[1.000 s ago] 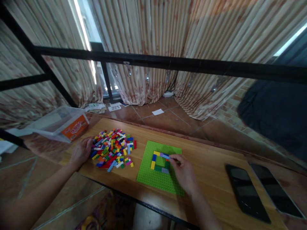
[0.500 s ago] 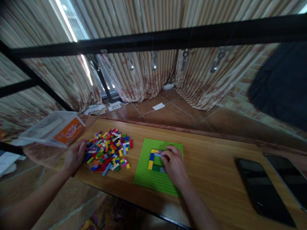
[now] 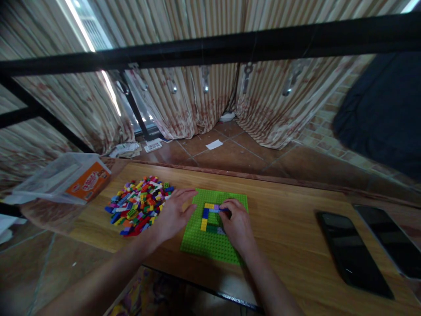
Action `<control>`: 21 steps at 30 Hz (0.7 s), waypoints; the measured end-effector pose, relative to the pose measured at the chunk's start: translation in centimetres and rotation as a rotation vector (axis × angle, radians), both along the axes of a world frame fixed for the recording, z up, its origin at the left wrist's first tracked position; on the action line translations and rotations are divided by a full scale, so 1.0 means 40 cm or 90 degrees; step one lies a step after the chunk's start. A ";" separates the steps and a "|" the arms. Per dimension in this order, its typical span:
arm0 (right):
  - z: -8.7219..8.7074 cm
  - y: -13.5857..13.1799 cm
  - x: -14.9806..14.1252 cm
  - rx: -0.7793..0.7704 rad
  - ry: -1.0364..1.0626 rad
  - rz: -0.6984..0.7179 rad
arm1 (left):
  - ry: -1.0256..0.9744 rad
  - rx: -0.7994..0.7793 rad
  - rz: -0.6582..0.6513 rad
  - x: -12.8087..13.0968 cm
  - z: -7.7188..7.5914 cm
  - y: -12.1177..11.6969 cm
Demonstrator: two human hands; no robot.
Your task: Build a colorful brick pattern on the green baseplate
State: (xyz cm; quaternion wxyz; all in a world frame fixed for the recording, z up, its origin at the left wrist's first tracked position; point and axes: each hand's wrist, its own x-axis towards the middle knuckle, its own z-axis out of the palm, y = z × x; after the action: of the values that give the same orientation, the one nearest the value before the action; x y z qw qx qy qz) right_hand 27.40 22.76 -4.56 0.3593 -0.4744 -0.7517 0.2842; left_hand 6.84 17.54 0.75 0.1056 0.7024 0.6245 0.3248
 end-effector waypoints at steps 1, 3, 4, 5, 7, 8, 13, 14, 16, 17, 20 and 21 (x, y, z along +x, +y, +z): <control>-0.001 0.000 0.001 -0.005 0.010 -0.001 | -0.002 -0.031 -0.008 0.029 -0.013 0.020; -0.001 0.002 0.006 -0.018 0.030 -0.001 | -0.012 -0.095 -0.012 0.065 -0.037 0.050; -0.002 0.003 0.009 -0.025 0.042 -0.003 | -0.014 -0.116 -0.013 0.075 -0.046 0.059; -0.003 0.005 0.012 -0.033 0.056 -0.007 | -0.016 -0.132 -0.013 0.081 -0.053 0.066; -0.006 0.010 0.017 -0.051 0.083 -0.016 | -0.021 -0.149 -0.014 0.084 -0.061 0.074; -0.007 0.012 0.018 -0.058 0.094 -0.020 | -0.026 -0.154 -0.014 0.084 -0.063 0.077; -0.012 0.017 0.013 -0.053 0.101 -0.039 | -0.037 -0.151 -0.027 0.080 -0.066 0.087; -0.012 0.017 0.011 -0.048 0.099 -0.040 | -0.038 -0.146 -0.032 0.080 -0.068 0.088; -0.012 0.016 0.009 -0.045 0.096 -0.039 | -0.048 -0.139 -0.040 0.079 -0.072 0.090; -0.013 0.016 0.008 -0.046 0.094 -0.040 | -0.055 -0.137 -0.042 0.079 -0.074 0.090; -0.015 0.017 0.008 -0.050 0.089 -0.048 | -0.074 -0.133 -0.038 0.081 -0.080 0.090; -0.015 0.017 0.008 -0.051 0.088 -0.049 | -0.079 -0.132 -0.034 0.081 -0.082 0.090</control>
State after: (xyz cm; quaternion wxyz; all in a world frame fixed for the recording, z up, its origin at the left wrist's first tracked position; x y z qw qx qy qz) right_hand 27.71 23.43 -5.18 0.4017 -0.4963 -0.6943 0.3321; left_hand 10.09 21.14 -2.53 0.2247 0.6825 0.6283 0.2982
